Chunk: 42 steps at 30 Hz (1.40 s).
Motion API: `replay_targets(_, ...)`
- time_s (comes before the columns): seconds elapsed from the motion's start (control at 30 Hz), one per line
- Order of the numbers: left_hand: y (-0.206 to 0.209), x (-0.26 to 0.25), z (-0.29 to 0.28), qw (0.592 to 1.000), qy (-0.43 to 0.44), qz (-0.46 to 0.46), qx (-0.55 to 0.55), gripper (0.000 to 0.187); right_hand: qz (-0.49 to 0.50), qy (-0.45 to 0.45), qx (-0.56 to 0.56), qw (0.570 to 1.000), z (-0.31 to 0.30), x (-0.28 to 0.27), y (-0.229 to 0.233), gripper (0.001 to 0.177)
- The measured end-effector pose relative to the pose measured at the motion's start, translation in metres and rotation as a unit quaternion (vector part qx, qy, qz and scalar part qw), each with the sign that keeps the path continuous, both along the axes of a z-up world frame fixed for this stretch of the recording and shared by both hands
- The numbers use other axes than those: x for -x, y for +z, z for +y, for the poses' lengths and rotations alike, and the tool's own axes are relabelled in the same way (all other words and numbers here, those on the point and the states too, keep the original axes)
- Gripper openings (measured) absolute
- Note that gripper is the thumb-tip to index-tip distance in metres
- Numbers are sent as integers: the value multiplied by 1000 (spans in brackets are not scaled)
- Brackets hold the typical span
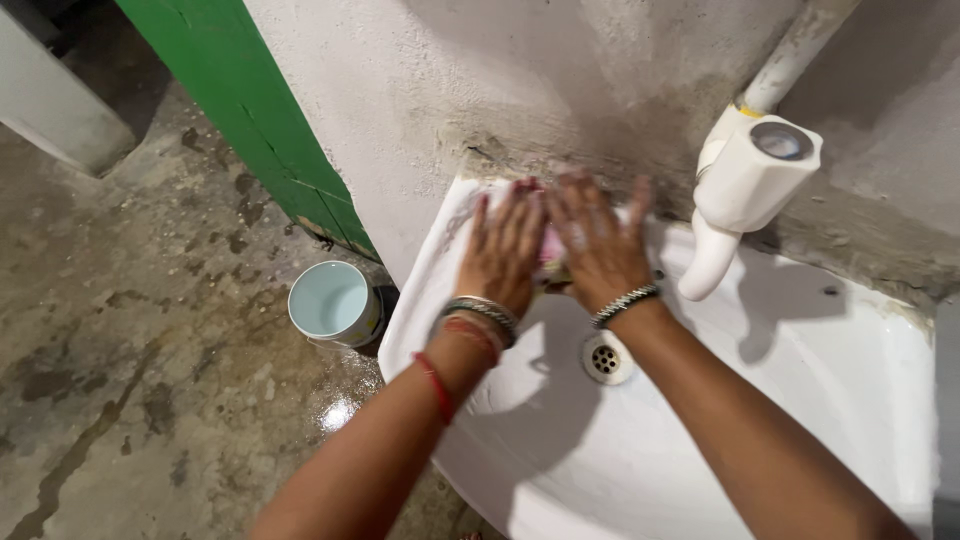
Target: The person scrubs a white wall-mounted sink with a pink sponge, covering the basin, rim, and faucet area. They repeatedly wipe the surfaces in circular and back-and-forth motions, occasionally rinsing the sponge in a bucket of water.
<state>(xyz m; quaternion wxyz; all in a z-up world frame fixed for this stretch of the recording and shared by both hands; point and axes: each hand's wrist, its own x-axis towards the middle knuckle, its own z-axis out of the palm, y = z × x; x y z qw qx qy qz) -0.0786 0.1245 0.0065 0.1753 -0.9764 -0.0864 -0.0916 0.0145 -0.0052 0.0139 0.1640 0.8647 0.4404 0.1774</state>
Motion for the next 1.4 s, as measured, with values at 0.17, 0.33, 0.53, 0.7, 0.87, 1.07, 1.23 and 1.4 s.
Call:
replay_targets(0.17,4,-10,-13,998,-5,55,7,81,31,57,-118,991,-19,-9,-3,116)
replay_targets(0.33,6,-67,-107,990,-135,9,-37,72,58,-125,-132,982,-137,1,17,138)
replay_targets(0.53,-1,-65,-92,986,-163,-11,37,79,35,-129,-119,984,-110,-15,4,127)
replay_targets(0.7,-2,-7,-5,996,-29,0,84,84,-67,-15,-49,996,-16,-6,-9,113)
replay_targets(0.87,3,-2,-7,1000,8,-29,9,76,-46,-2,-75,996,-8,4,6,111)
replay_targets(1.07,-2,-70,-120,984,-178,6,11,67,114,-182,-180,960,-142,-1,14,128)
replay_targets(1.23,-7,-69,-115,984,-159,-75,19,68,53,-144,-105,983,-141,-13,0,128)
replay_targets(1.4,0,-22,-20,991,-51,9,125,75,126,-26,-123,984,-29,-14,-9,122)
